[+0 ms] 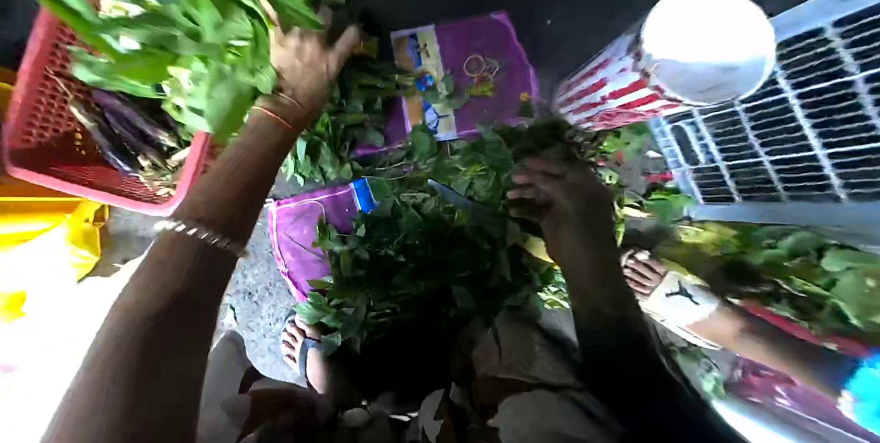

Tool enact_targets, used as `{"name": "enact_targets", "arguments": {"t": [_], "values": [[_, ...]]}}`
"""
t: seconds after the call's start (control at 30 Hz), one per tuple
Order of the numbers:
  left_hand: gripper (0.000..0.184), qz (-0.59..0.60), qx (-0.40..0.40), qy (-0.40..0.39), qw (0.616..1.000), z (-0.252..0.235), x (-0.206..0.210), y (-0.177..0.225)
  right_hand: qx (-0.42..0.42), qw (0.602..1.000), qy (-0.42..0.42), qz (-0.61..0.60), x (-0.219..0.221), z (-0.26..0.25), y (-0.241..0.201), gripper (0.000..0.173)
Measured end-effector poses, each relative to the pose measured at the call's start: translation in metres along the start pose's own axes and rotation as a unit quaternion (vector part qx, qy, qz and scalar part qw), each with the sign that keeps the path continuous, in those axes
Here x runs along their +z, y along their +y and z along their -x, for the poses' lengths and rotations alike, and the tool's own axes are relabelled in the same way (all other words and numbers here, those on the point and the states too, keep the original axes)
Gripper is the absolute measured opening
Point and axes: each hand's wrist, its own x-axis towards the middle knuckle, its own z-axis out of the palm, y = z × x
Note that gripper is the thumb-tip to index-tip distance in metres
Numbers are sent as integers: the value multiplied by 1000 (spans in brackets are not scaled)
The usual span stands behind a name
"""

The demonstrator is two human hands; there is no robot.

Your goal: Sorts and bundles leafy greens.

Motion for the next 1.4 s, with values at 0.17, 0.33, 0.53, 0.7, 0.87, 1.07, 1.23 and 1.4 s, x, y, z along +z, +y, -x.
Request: {"name": "enact_targets", "arguments": {"t": [0.17,0.33,0.53,0.7,0.87,1.07,1.23,1.4], "values": [[63,72,-24,-139,987,7,121,-2,-73,954,-55,287,0,0,71,33],[67,90,13,-183,979,-1,103,-18,-142,837,-47,527,2,1,110,32],[22,36,176,-179,967,50,40,31,-74,831,-23,552,-13,10,117,51],[29,92,77,-437,891,97,41,102,-113,825,-10,554,-31,23,133,42],[47,205,9,-494,845,166,52,177,66,806,-163,564,-28,34,59,54],[119,166,-24,-379,910,257,90,222,-115,833,-28,540,-42,3,150,52],[125,166,-92,-291,938,253,116,193,-110,848,-72,513,-56,-2,142,39],[77,168,-147,-330,917,223,100,178,-145,864,-16,482,-75,28,113,37]]}}
